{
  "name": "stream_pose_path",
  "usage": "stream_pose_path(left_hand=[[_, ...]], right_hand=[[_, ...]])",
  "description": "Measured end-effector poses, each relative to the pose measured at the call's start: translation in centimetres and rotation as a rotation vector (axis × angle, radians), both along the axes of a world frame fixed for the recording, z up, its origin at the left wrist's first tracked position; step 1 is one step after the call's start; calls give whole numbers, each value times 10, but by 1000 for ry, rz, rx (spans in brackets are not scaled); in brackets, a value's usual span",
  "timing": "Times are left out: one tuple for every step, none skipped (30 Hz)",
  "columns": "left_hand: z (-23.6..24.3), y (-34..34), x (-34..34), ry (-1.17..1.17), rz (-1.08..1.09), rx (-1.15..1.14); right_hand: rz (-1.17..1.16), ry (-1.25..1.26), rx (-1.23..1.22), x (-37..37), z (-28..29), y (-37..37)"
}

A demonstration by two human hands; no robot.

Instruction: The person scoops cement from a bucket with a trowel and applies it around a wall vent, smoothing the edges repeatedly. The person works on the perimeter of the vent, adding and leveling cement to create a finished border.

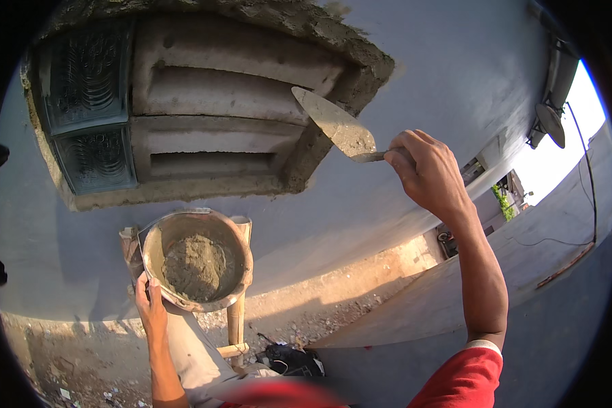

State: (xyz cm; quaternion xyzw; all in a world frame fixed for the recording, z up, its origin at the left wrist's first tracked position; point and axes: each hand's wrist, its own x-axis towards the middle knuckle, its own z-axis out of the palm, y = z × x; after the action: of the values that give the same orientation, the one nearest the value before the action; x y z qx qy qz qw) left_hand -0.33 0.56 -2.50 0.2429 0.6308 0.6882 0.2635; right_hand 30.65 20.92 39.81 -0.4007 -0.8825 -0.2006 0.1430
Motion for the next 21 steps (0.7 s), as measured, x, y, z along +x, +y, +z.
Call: stream_pose_path(left_hand=[[1,1,0,-28,-6,31],[2,1,1,-29,15,1],[3,2,2,-35,27,-4],[4,2,2,-41,39,-9],[4,3,2,-37,25,-3],[5,3,3,-31,15,4],[5,3,2,-40,11,28],[4,2,2,-39,5,40],[3,2,3,-37,0,34],[2,2,4,-47,-6,52],[0,1,2,-43,-30,110],[-2,1,-1,20,-21,23],[-5,0,-4,2,-53,-7],[-7,-1,-7,43,-47,-43],[-11,-2,-8,44,-54,-47],[-14,-5,-10,64,-47,-149],[-18,-9,-11,66,-31,-229],[-22,-13,-9,36,6,-193],[-27,-16,-6,6,49,-159],[-31,-20,-5,84,45,-158],[-35,-24,-5,151,29,-147]], right_hand=[[6,34,17,3,-1,1],[-33,58,-34,7,-5,2],[-72,83,-86,12,-10,2],[-111,108,-138,16,-16,4],[-238,139,-328,18,-28,8],[-220,216,-423,20,-42,8],[-339,286,-533,21,-58,7],[-242,456,-654,21,-71,8],[-207,626,-784,19,-83,10],[-115,750,-867,15,-94,14],[2,932,-1025,7,-106,17],[109,1093,-1165,-7,-119,20],[181,1225,-1226,-24,-134,22],[278,1351,-1290,-42,-146,23],[331,1500,-1359,-61,-156,24],[386,1645,-1441,-79,-164,26],[489,1736,-1473,-97,-170,28],[573,1811,-1516,-112,-173,30],[626,1892,-1561,-127,-174,31],[681,1963,-1583,-140,-174,32],[754,2025,-1600,-151,-172,33]])
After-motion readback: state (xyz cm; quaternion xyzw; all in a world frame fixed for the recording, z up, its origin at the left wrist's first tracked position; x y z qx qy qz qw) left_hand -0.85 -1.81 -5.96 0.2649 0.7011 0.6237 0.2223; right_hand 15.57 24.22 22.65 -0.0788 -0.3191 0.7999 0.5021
